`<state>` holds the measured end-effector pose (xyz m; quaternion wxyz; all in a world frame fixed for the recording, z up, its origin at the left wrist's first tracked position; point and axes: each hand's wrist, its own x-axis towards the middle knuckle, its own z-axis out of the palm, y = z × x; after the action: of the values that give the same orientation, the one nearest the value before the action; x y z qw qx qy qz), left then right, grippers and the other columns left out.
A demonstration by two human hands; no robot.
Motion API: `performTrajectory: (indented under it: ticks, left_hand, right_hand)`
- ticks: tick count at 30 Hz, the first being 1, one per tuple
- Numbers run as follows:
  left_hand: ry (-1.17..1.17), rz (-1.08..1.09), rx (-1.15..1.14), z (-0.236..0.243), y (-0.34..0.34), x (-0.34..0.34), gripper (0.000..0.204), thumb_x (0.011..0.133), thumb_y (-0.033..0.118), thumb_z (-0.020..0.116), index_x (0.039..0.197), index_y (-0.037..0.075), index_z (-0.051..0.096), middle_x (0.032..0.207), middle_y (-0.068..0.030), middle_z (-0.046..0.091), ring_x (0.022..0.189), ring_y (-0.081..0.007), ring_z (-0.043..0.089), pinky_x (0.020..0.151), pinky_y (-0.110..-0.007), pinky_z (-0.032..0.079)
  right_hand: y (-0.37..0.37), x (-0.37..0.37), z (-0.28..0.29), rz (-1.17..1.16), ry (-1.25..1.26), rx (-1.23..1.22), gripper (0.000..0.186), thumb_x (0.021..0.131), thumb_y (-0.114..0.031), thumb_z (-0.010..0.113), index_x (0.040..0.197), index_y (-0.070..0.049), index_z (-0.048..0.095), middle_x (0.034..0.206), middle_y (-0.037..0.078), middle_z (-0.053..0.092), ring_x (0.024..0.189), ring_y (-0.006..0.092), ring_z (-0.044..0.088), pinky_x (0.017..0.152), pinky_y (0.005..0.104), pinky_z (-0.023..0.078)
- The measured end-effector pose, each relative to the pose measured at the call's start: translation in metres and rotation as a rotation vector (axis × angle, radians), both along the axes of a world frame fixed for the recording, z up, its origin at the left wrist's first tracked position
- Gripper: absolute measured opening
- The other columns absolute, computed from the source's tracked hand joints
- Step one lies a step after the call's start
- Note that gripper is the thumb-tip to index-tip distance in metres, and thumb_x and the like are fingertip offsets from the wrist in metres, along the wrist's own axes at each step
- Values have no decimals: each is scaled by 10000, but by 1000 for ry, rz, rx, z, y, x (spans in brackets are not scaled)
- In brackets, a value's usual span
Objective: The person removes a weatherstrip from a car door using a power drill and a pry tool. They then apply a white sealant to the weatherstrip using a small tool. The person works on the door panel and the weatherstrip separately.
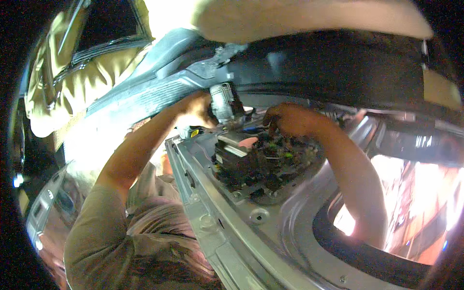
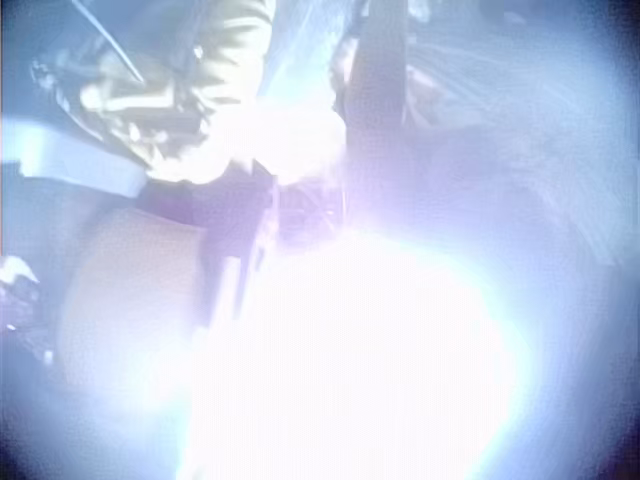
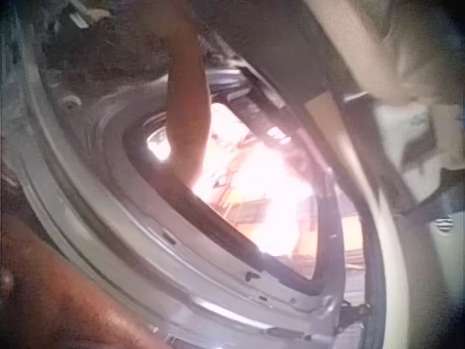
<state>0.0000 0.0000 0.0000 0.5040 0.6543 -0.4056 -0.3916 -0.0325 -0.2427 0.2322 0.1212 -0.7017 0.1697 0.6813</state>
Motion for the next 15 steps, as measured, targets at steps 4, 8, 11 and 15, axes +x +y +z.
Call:
performTrajectory:
  ticks: [4,8,11,15]
  left_hand:
    - [-11,2,21,3,19,-15,492,661,288,864,1016,-17,712,915,-235,755,879,-385,747,806,-454,582]
    - [21,131,-139,-6,12,-15,433,657,264,863,928,-45,727,885,-246,752,863,-368,755,780,-458,579]
    - [23,168,-136,-12,15,-22,457,637,245,868,970,-37,733,896,-228,758,855,-351,755,774,-450,582]
    - [-54,192,-19,-11,18,-30,446,650,206,840,1015,-26,732,909,-214,765,882,-317,761,792,-433,590]
  right_hand:
    - [-5,-54,-81,31,-229,258,668,820,18,716,1473,-34,588,1408,168,692,1246,262,676,1069,375,526]
    - [-8,-51,-102,49,-242,356,654,826,3,717,1466,-39,593,1398,165,695,1237,261,678,1063,377,528]
    - [-10,-50,-112,63,-220,365,642,831,-8,718,1461,-42,596,1390,162,697,1230,260,679,1058,378,529]
    - [-16,-45,-121,93,-184,376,628,838,-23,719,1454,-47,601,1380,159,700,1222,259,681,1052,379,530]
